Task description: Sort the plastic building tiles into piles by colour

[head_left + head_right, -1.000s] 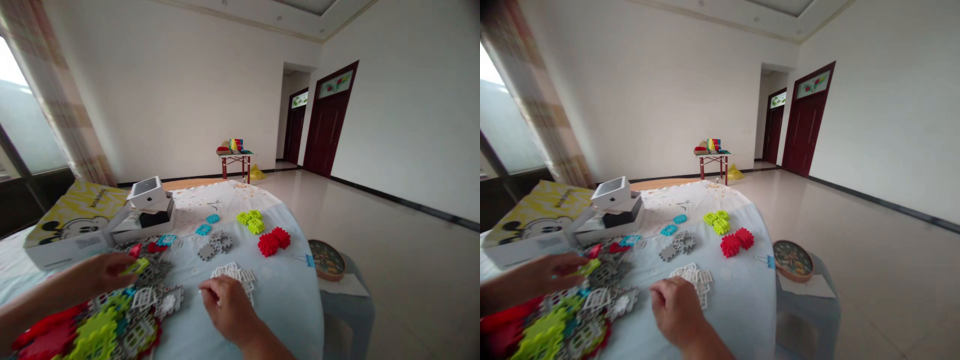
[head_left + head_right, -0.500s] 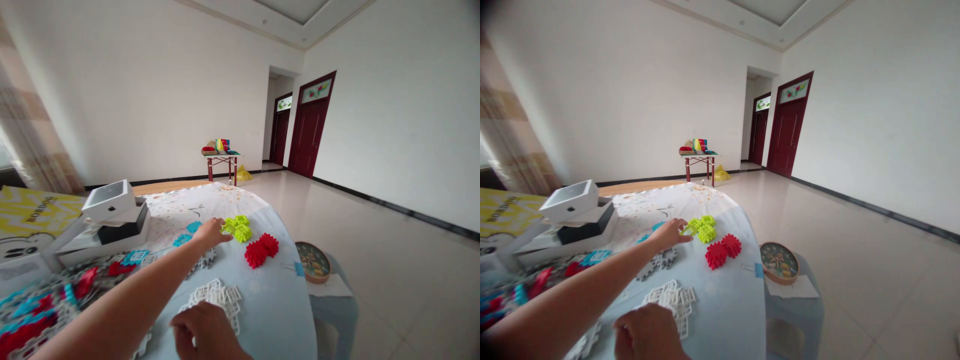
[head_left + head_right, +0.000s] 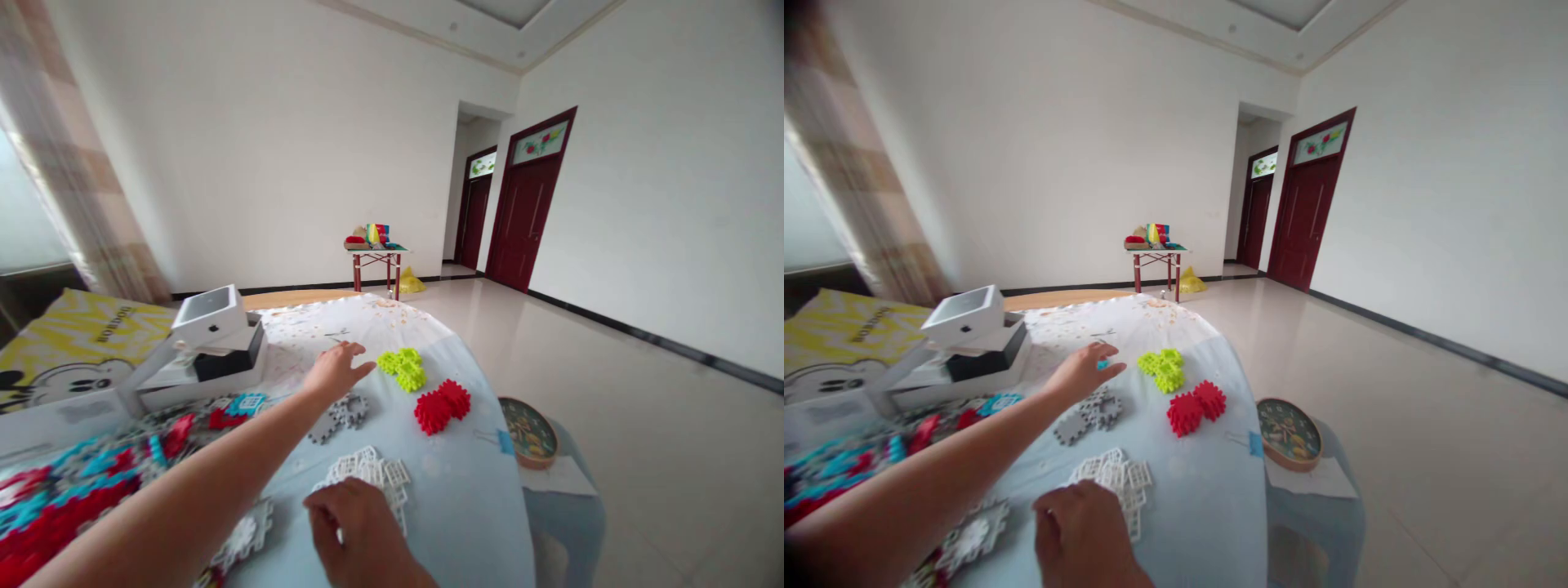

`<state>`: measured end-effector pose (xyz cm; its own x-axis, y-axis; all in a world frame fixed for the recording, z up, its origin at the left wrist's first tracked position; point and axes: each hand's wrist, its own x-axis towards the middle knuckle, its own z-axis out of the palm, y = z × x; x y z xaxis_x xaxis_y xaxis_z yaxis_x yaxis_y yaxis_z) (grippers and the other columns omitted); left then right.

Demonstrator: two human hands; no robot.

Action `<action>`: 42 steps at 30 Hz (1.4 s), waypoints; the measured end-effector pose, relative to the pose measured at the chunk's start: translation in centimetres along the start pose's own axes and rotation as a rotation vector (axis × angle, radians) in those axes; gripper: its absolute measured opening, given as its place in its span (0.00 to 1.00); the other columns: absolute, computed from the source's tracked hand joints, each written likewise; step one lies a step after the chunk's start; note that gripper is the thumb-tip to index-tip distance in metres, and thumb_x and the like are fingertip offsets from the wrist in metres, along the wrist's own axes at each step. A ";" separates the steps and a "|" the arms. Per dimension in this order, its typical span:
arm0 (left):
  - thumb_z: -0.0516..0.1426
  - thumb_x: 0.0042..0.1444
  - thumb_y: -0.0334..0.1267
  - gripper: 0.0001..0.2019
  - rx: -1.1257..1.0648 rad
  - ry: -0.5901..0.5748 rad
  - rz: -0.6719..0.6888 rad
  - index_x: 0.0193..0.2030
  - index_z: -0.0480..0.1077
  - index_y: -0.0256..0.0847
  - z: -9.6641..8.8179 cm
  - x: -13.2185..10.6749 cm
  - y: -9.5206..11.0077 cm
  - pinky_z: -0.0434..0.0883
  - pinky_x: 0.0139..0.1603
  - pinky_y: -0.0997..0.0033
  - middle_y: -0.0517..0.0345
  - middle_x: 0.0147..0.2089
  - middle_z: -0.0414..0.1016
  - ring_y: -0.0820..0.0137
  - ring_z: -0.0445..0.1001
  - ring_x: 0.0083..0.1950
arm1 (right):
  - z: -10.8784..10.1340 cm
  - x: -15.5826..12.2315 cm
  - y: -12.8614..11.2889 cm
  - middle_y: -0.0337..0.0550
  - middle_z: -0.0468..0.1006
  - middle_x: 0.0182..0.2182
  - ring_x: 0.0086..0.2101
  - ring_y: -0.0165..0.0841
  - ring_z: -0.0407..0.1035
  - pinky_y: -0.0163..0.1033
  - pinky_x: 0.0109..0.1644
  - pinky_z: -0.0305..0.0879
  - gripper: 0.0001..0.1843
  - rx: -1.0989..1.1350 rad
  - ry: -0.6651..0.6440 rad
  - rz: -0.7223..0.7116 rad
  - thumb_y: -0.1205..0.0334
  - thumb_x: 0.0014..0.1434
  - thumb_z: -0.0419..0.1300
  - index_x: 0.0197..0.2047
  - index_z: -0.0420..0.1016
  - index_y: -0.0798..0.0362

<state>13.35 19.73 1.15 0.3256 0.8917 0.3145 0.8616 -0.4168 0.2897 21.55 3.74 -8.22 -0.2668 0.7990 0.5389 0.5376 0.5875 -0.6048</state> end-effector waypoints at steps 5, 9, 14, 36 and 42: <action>0.48 0.53 0.53 0.20 -0.045 0.165 -0.048 0.42 0.71 0.42 -5.8 -8.6 -4.7 0.66 0.47 0.68 0.55 0.41 0.74 0.68 0.72 0.42 | -0.8 -0.1 -0.6 0.42 0.77 0.32 0.35 0.32 0.71 0.34 0.40 0.65 0.11 0.108 -0.023 0.036 0.66 0.58 0.52 0.41 0.74 0.50; 0.49 0.52 0.53 0.19 -0.028 0.185 -0.201 0.38 0.73 0.44 -8.9 -15.6 -8.3 0.67 0.45 0.69 0.56 0.41 0.75 0.67 0.72 0.42 | -1.1 0.0 -0.8 0.43 0.78 0.32 0.35 0.32 0.71 0.34 0.41 0.65 0.12 0.133 -0.060 0.038 0.65 0.59 0.51 0.41 0.74 0.52; 0.48 0.52 0.55 0.20 0.043 0.164 -0.311 0.38 0.73 0.44 -10.4 -21.8 -10.4 0.67 0.44 0.69 0.55 0.41 0.75 0.65 0.72 0.41 | -1.3 -0.1 -0.9 0.45 0.78 0.32 0.35 0.33 0.71 0.35 0.41 0.65 0.13 0.118 -0.071 0.024 0.63 0.60 0.49 0.40 0.74 0.53; 0.54 0.47 0.45 0.09 0.117 -0.255 -0.265 0.28 0.69 0.43 -10.7 -26.5 -12.1 0.61 0.36 0.72 0.61 0.30 0.72 0.70 0.68 0.33 | -1.4 -0.1 -1.3 0.46 0.78 0.32 0.36 0.33 0.72 0.35 0.42 0.67 0.13 0.055 -0.046 0.004 0.64 0.59 0.49 0.40 0.75 0.54; 0.48 0.53 0.49 0.12 0.114 0.004 -0.234 0.31 0.68 0.48 -10.8 -25.6 -12.4 0.63 0.39 0.70 0.63 0.35 0.73 0.69 0.68 0.37 | -2.8 1.3 -1.4 0.46 0.78 0.29 0.30 0.31 0.72 0.33 0.37 0.67 0.15 0.097 0.113 0.096 0.59 0.60 0.48 0.41 0.74 0.55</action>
<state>-9.85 0.13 -0.75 0.1104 0.9607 0.2546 0.9516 -0.1761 0.2517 22.72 3.59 -5.02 -0.1229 0.8358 0.5351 0.4749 0.5230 -0.7078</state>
